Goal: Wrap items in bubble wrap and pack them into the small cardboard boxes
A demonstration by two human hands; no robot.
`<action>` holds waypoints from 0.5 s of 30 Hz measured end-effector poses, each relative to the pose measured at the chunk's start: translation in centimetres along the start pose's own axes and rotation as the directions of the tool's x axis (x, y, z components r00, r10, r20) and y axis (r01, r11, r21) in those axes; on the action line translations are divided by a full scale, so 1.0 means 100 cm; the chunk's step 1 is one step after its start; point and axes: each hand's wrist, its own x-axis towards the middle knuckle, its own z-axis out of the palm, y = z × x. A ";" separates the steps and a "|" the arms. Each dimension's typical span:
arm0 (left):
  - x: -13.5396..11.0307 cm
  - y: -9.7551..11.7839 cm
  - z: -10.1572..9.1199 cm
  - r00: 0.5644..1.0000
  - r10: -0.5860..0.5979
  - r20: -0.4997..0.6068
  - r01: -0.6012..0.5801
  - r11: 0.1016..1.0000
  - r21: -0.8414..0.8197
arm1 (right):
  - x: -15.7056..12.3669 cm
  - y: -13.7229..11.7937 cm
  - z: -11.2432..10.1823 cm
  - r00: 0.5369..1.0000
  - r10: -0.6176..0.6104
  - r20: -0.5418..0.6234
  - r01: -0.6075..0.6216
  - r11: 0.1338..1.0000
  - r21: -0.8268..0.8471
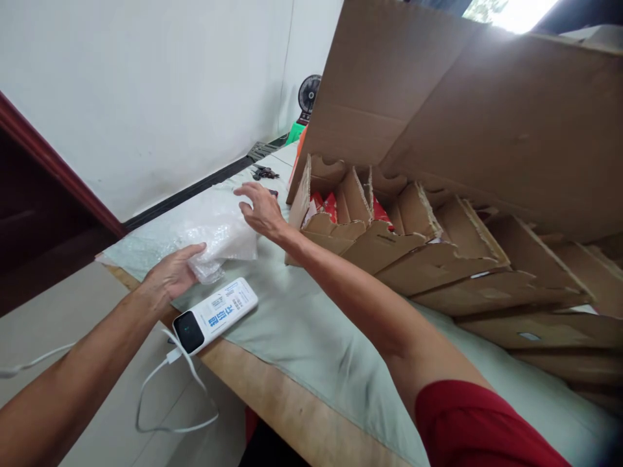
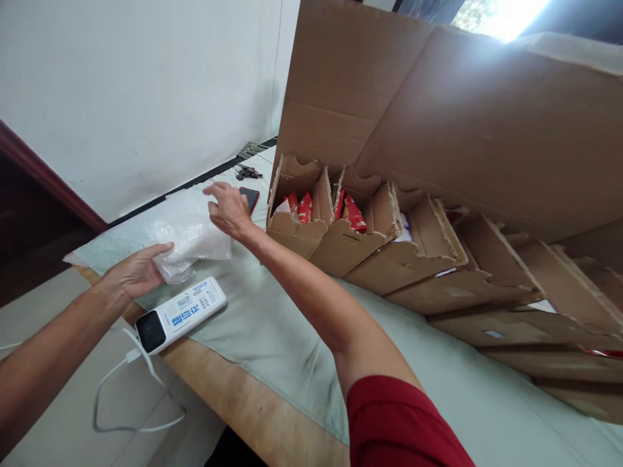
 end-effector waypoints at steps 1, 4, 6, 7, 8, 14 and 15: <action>-0.002 0.000 -0.002 1.000 0.007 -0.016 -0.007 1.000 0.002 | -0.011 0.000 0.000 0.999 -0.039 -0.009 0.039 0.999 0.015; -0.008 0.003 -0.010 0.997 0.025 -0.073 -0.024 1.000 0.018 | -0.037 -0.003 0.005 0.987 -0.156 0.030 0.156 0.988 0.012; -0.010 0.003 -0.013 0.993 0.040 -0.107 -0.037 0.999 0.033 | -0.044 -0.002 0.012 0.983 -0.162 0.088 0.163 0.987 -0.004; -0.010 0.002 -0.014 0.992 0.051 -0.119 -0.046 0.998 0.043 | -0.044 -0.001 0.016 0.982 -0.145 0.119 0.147 0.989 -0.010; -0.010 0.000 -0.013 0.990 0.065 -0.128 -0.058 0.997 0.056 | -0.042 0.000 0.019 0.982 -0.124 0.145 0.128 0.992 -0.016; -0.006 -0.011 -0.005 0.965 0.218 -0.149 -0.184 0.959 0.214 | -0.028 0.004 0.024 0.952 -0.132 0.275 0.136 0.991 0.006; -0.006 -0.013 -0.006 0.953 0.263 -0.154 -0.218 0.942 0.256 | -0.028 0.004 0.022 0.952 -0.131 0.277 0.129 0.991 0.025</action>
